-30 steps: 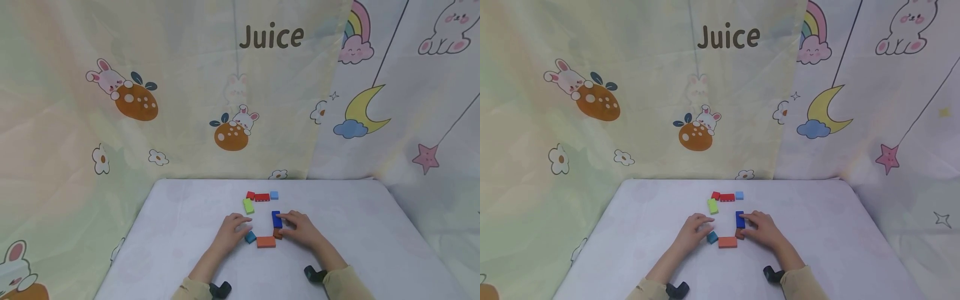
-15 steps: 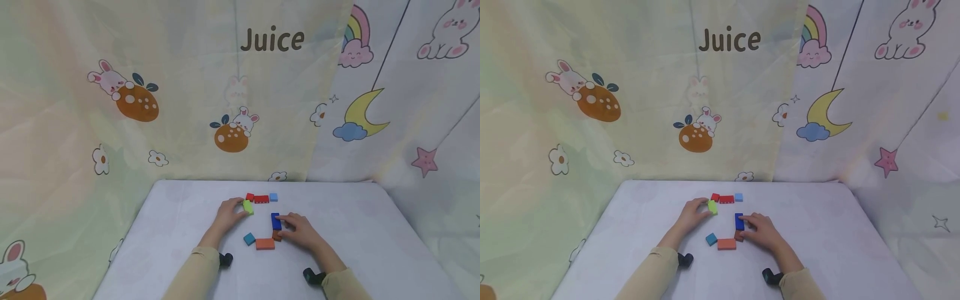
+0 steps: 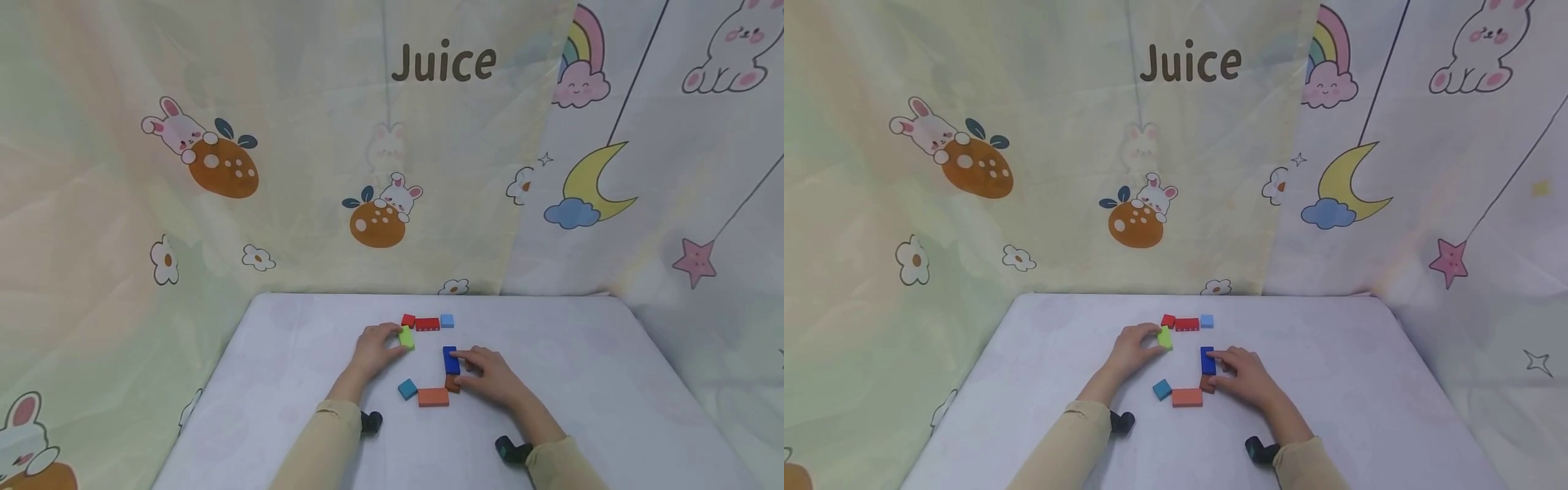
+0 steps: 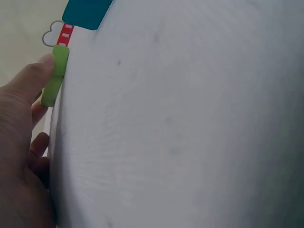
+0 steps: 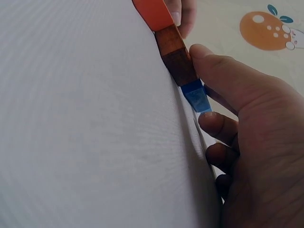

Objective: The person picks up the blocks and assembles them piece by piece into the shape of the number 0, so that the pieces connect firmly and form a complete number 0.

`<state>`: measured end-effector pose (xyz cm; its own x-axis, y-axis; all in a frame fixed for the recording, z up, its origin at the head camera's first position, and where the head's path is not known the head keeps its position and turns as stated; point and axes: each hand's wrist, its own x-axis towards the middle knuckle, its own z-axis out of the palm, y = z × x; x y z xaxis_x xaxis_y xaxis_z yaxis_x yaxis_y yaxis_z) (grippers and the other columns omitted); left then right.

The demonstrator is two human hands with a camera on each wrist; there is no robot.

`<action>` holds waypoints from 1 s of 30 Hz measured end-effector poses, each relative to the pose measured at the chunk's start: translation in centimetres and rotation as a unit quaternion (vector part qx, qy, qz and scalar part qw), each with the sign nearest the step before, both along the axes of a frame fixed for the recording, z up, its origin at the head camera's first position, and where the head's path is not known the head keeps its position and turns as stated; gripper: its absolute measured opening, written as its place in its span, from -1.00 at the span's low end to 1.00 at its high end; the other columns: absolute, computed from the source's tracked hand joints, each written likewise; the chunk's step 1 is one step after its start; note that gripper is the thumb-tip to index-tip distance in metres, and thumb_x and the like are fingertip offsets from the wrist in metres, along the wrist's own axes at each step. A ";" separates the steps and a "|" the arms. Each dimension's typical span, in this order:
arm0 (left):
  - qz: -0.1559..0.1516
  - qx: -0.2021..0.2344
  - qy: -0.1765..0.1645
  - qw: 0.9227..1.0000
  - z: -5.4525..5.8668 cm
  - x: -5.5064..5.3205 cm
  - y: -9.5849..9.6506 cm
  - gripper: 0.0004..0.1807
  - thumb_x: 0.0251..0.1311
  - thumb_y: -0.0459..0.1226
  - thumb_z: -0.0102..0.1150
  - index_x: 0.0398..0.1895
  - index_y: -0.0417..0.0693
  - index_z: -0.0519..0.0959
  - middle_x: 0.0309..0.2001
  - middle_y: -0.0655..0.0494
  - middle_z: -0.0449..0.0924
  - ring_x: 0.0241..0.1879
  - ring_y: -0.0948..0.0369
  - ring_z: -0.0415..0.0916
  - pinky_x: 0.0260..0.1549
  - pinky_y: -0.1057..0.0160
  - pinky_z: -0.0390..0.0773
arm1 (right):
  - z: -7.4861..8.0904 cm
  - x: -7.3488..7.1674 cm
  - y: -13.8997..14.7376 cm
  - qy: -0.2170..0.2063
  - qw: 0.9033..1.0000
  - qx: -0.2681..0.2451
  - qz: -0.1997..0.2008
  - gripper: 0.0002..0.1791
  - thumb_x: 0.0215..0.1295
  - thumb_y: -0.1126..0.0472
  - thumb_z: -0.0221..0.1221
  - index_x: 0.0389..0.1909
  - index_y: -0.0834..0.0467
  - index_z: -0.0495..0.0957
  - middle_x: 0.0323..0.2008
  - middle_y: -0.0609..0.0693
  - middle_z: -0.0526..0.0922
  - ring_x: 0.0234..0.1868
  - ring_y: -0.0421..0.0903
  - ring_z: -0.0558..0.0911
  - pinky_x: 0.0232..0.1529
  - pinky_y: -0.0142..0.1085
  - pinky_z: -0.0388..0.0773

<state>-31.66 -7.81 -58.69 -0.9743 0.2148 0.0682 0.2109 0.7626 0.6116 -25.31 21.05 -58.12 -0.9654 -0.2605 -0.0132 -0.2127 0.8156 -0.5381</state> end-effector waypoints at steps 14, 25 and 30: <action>-0.018 0.012 -0.017 1.000 -0.4 1.3 -1.7 -0.42 0.13 0.11 0.35 0.25 0.35 0.50 0.22 0.27 0.52 0.29 0.15 0.33 0.24 0.02 0.48 | -0.2 -0.2 0.0 -0.005 1.000 -0.001 -0.004 -0.39 0.10 -0.27 0.34 0.23 -0.32 0.51 -0.28 -0.26 0.46 -0.15 -0.20 0.40 -0.10 -0.18 0.42; -0.060 -0.019 0.027 0.998 -1.1 3.4 -2.4 -0.44 0.17 0.15 0.28 0.27 0.39 0.50 0.32 0.37 0.47 0.34 0.15 0.32 0.30 0.00 0.42 | -0.2 -0.1 0.2 -0.007 1.000 0.001 -0.001 -0.38 0.11 -0.26 0.34 0.24 -0.32 0.50 -0.30 -0.25 0.45 -0.17 -0.21 0.40 -0.13 -0.20 0.39; -0.092 -0.052 0.052 0.993 -1.4 3.5 -2.8 -0.42 0.23 0.14 0.23 0.33 0.41 0.44 0.36 0.39 0.42 0.38 0.15 0.30 0.34 -0.03 0.36 | -0.3 -0.3 0.2 -0.004 1.000 0.002 0.003 -0.38 0.13 -0.24 0.34 0.25 -0.30 0.49 -0.31 -0.23 0.44 -0.18 -0.20 0.40 -0.15 -0.20 0.38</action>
<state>-28.13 -10.61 -60.13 -0.9063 0.4005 0.1347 0.4112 0.7624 0.4997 -25.57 21.21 -58.38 -0.9636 -0.2664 -0.0214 -0.2138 0.8164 -0.5364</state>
